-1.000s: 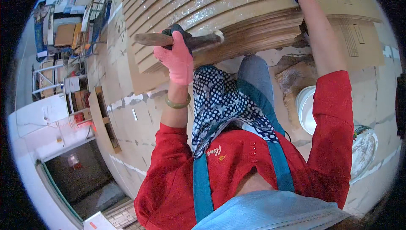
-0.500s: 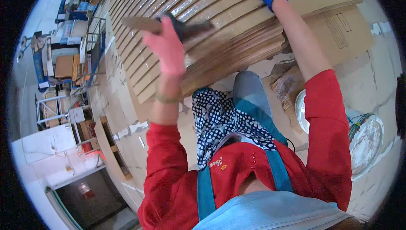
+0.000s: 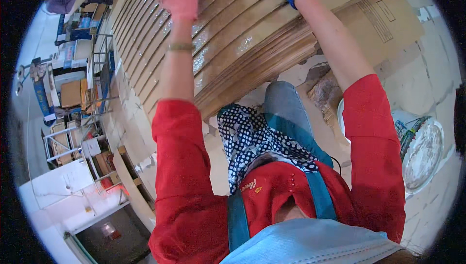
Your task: Apply glue to the surfaces of stacked corrugated cardboard pieces using a brush.
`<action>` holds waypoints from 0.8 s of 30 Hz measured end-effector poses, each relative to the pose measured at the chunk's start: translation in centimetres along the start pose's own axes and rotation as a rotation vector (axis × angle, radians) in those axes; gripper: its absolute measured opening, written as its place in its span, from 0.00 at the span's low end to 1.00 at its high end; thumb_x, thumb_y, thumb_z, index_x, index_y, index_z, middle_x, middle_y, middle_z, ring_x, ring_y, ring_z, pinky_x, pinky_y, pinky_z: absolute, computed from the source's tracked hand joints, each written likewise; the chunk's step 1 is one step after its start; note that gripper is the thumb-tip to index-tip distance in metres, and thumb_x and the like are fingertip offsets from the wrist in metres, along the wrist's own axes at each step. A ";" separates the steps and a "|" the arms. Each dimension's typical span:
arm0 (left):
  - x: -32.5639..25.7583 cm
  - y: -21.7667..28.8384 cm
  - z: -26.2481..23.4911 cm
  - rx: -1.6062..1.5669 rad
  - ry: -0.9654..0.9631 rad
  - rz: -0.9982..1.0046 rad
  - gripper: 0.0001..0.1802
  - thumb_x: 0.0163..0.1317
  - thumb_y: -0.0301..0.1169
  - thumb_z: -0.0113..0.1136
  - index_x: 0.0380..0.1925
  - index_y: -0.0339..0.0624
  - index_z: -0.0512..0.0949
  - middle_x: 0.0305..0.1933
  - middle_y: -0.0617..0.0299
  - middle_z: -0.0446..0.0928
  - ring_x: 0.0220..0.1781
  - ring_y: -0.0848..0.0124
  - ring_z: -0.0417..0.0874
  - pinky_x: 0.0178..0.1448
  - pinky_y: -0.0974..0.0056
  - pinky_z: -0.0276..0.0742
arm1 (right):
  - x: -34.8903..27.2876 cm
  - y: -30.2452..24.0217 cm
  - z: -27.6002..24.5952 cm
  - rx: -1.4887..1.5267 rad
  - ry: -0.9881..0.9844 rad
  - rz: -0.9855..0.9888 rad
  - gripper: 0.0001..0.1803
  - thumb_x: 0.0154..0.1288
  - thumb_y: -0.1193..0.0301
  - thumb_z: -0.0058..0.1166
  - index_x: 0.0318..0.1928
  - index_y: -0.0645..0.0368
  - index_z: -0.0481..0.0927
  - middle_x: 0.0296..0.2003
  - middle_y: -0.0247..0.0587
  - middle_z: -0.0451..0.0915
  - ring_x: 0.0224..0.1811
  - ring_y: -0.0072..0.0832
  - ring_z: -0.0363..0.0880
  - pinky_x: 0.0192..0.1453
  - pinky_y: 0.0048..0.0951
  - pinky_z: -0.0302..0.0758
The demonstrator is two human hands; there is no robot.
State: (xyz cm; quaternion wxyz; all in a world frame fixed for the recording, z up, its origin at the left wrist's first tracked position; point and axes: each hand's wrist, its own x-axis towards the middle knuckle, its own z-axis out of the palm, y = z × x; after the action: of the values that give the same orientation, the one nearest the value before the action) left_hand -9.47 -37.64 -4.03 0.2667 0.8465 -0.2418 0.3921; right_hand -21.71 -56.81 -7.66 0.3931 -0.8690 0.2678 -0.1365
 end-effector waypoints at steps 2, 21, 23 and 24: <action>-4.4 4.6 -4.1 -0.339 -0.040 -0.113 0.14 0.51 0.33 0.55 0.16 0.31 0.71 0.19 0.53 0.75 0.23 0.63 0.75 0.29 0.58 0.66 | 0.1 -0.2 -0.8 0.013 -0.020 -0.008 0.32 0.62 0.47 0.38 0.37 0.68 0.78 0.36 0.62 0.78 0.42 0.51 0.77 0.49 0.43 0.71; -13.7 10.3 -11.3 -0.427 -0.106 -0.298 0.11 0.50 0.30 0.59 0.19 0.32 0.73 0.19 0.54 0.74 0.20 0.65 0.75 0.28 0.61 0.71 | 0.0 0.6 0.0 -0.024 0.065 -0.102 0.33 0.62 0.46 0.37 0.37 0.66 0.79 0.35 0.60 0.78 0.40 0.49 0.78 0.47 0.42 0.72; -14.6 10.0 -12.8 -0.397 -0.084 -0.235 0.10 0.50 0.29 0.59 0.19 0.33 0.72 0.18 0.55 0.73 0.20 0.65 0.74 0.27 0.62 0.70 | -0.1 0.4 0.4 -0.018 0.063 -0.097 0.33 0.61 0.46 0.37 0.37 0.67 0.79 0.35 0.60 0.78 0.40 0.49 0.77 0.47 0.42 0.71; -15.0 9.6 -13.4 -0.371 -0.066 -0.172 0.10 0.49 0.29 0.59 0.18 0.33 0.72 0.17 0.57 0.73 0.19 0.66 0.73 0.26 0.62 0.70 | -0.1 0.2 0.6 -0.012 0.064 -0.088 0.33 0.61 0.46 0.37 0.37 0.67 0.79 0.35 0.60 0.78 0.40 0.49 0.77 0.47 0.42 0.71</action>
State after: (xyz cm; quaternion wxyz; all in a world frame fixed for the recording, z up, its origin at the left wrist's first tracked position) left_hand -31.18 -33.15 -6.00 0.4427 0.8127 -0.2454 0.2888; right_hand -21.64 -56.49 -8.20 0.3727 -0.8775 0.2424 -0.1798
